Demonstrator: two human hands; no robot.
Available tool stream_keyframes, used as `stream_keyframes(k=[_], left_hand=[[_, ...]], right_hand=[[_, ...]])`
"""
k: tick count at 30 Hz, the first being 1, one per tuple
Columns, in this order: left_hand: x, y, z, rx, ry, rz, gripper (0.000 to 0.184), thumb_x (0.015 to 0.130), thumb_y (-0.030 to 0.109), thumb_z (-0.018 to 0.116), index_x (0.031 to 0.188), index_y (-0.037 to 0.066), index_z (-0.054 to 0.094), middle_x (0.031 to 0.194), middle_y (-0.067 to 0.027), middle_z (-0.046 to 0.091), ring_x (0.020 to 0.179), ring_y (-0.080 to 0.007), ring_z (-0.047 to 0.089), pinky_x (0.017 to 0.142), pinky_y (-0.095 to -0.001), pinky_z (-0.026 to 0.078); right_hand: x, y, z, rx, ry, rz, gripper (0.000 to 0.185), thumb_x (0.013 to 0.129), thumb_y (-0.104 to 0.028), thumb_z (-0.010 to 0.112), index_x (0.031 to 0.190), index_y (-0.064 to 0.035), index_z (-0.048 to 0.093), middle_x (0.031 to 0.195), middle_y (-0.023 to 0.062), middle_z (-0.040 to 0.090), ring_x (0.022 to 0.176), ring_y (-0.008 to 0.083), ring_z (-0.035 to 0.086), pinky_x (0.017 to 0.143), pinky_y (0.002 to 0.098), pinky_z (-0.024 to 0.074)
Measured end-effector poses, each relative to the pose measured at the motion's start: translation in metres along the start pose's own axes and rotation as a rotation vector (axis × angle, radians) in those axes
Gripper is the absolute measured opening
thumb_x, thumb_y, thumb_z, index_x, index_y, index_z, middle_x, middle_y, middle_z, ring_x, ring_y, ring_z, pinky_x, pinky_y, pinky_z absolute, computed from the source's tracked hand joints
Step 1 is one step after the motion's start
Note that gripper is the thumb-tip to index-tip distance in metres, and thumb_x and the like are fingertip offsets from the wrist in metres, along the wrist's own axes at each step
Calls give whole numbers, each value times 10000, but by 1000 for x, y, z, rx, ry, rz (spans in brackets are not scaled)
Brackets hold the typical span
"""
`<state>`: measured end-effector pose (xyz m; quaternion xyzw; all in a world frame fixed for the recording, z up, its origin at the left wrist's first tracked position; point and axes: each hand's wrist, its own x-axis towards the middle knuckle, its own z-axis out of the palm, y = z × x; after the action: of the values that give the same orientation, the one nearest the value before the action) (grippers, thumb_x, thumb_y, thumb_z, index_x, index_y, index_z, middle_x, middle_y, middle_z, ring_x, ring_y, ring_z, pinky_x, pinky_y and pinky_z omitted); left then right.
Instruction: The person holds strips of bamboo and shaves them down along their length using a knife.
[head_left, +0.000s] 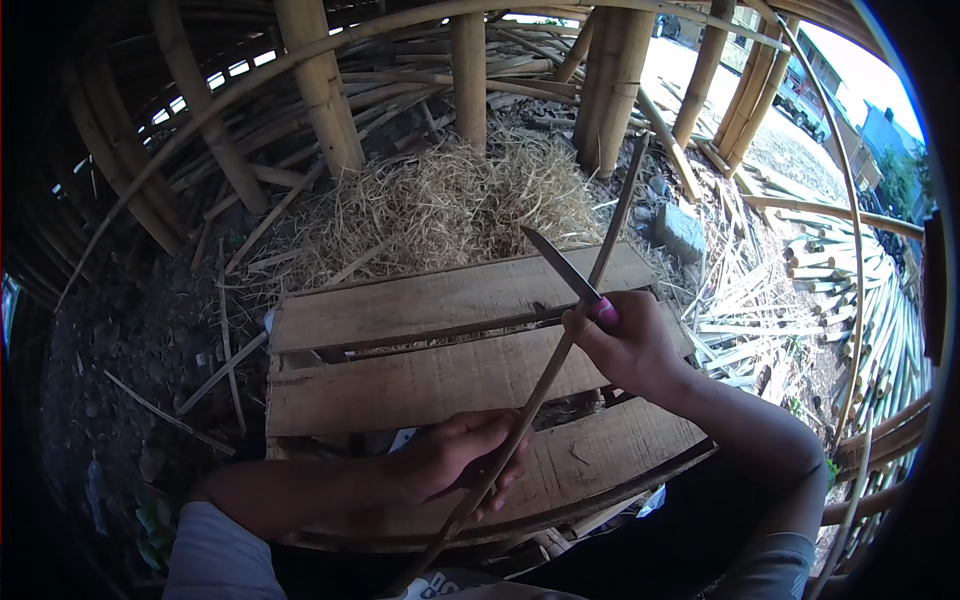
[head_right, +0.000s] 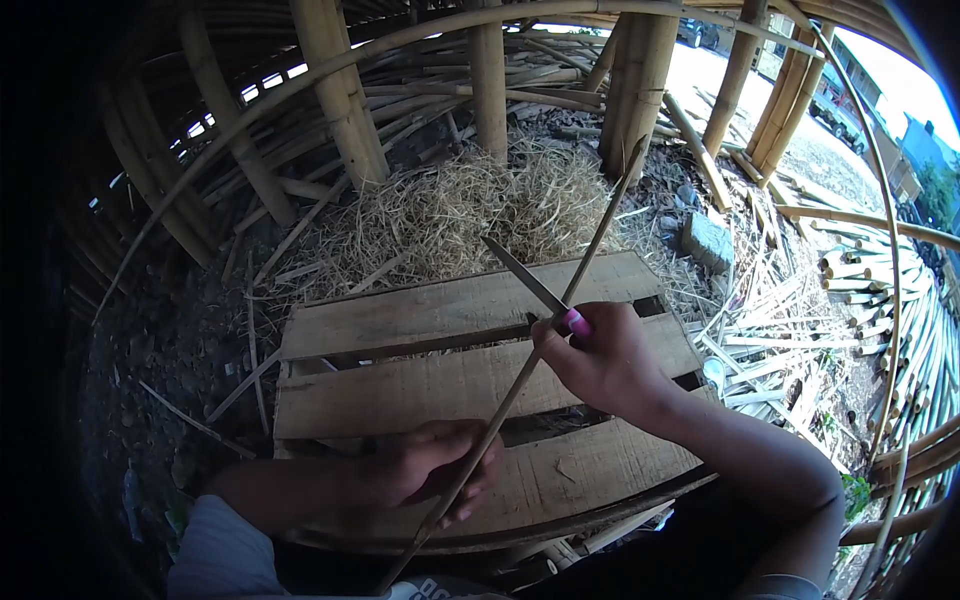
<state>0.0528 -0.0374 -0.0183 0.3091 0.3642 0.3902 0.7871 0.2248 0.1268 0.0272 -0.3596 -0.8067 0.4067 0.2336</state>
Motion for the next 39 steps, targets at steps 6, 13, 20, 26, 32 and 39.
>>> stream_keyframes(k=[6, 13, 20, 26, 32, 39], left_hand=[[0, -9, 0, -343, -64, -69, 259, 1045, 364, 342, 1049, 121, 432, 676, 16, 412, 433, -59, 380, 325, -200, 300], [-10, -10, -5, -387, 149, -105, 260, 1045, 364, 359, 1039, 117, 441, 658, 31, 392, 425, -48, 351, 314, -187, 268], [-11, -8, -9, -418, 78, -203, 290, 1034, 410, 384, 1034, 124, 429, 647, 48, 364, 452, -35, 318, 330, -172, 251], [-20, 2, 5, -202, 177, -244, 261, 1027, 395, 416, 929, 153, 415, 654, 64, 328, 498, -29, 306, 385, -196, 258], [-17, 2, 2, -219, 174, -259, 262, 1026, 389, 421, 930, 145, 416, 651, 62, 335, 491, -24, 302, 381, -190, 260], [-16, 3, 4, -235, 197, -243, 247, 1027, 389, 423, 979, 147, 419, 639, 64, 337, 462, -24, 298, 360, -172, 227]], right_hand=[[0, -5, -10, -323, -9, -26, 409, 917, -284, 636, 685, 41, 547, 485, 113, 469, 454, 150, 442, 445, 364, 355], [-17, 19, 11, -341, -229, -490, 292, 960, -138, 528, 711, 14, 508, 515, 162, 508, 427, 361, 532, 434, 450, 408], [-15, 23, 24, -443, -344, -574, 211, 937, -179, 574, 866, 14, 523, 531, 169, 544, 458, 371, 582, 413, 446, 453], [-8, 30, 24, -509, -265, -611, 230, 898, -169, 627, 760, -40, 498, 509, 118, 522, 416, 324, 551, 394, 431, 422], [-17, 4, 24, -528, -448, -560, 191, 932, -179, 576, 851, -7, 556, 556, 160, 587, 497, 354, 619, 455, 444, 486], [-15, 3, 20, -528, -461, -544, 279, 934, -205, 583, 738, -16, 523, 519, 160, 552, 463, 352, 593, 432, 443, 467]])
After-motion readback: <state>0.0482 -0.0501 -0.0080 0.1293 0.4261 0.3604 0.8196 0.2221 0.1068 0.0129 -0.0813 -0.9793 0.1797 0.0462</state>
